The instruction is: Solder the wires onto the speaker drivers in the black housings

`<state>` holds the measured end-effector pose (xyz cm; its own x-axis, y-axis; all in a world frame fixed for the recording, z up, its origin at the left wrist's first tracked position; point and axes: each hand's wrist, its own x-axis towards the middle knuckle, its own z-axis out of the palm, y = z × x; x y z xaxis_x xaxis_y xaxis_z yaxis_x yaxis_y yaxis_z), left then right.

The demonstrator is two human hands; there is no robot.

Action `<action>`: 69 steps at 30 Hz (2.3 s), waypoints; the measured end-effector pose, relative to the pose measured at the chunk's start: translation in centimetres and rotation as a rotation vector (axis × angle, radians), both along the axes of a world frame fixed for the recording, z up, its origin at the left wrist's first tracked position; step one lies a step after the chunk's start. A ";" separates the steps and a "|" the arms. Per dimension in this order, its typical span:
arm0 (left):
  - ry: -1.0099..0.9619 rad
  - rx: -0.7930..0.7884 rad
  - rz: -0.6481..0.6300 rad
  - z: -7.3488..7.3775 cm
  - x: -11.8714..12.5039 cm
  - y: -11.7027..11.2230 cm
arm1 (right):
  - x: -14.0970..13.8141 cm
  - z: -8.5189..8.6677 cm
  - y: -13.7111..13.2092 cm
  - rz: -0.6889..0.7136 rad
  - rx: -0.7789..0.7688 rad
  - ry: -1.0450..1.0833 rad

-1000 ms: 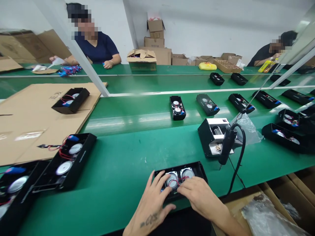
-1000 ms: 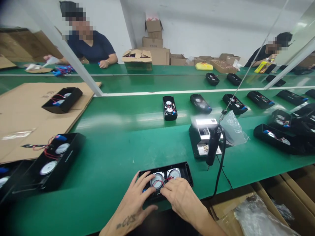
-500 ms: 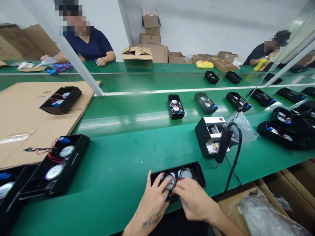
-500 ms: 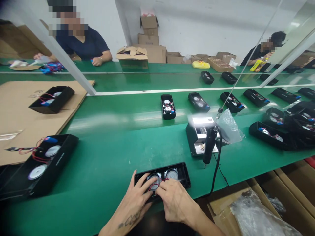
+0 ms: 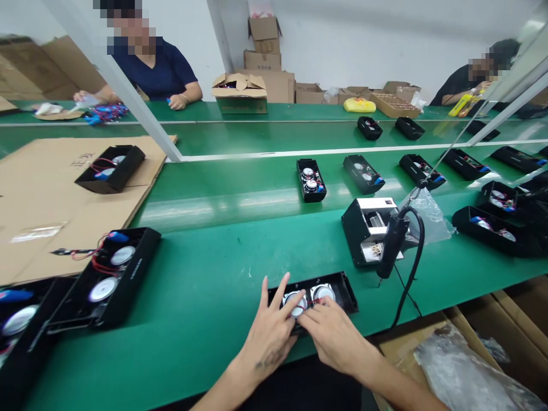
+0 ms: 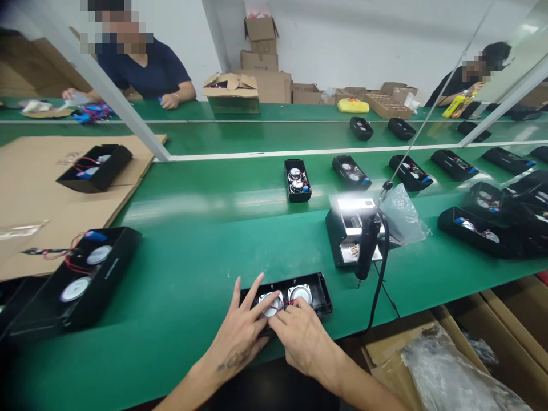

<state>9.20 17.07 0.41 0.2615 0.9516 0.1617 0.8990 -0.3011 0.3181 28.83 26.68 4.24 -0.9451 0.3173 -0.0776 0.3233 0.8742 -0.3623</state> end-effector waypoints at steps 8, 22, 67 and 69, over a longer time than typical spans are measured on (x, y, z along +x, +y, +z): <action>-0.399 -0.553 -0.063 3.9 -5.1 8.1 | -4.3 4.9 7.7 0.036 -0.198 -0.155; -0.510 -0.617 -0.097 4.2 -6.1 9.7 | -5.2 4.4 8.5 0.034 -0.178 -0.176; 0.012 0.166 -0.106 -2.7 -1.5 0.6 | 10.4 -2.4 12.5 -1.064 -0.292 1.145; 0.002 0.196 -0.098 -2.8 -1.5 0.9 | 10.3 -0.5 13.2 -1.057 -0.293 1.341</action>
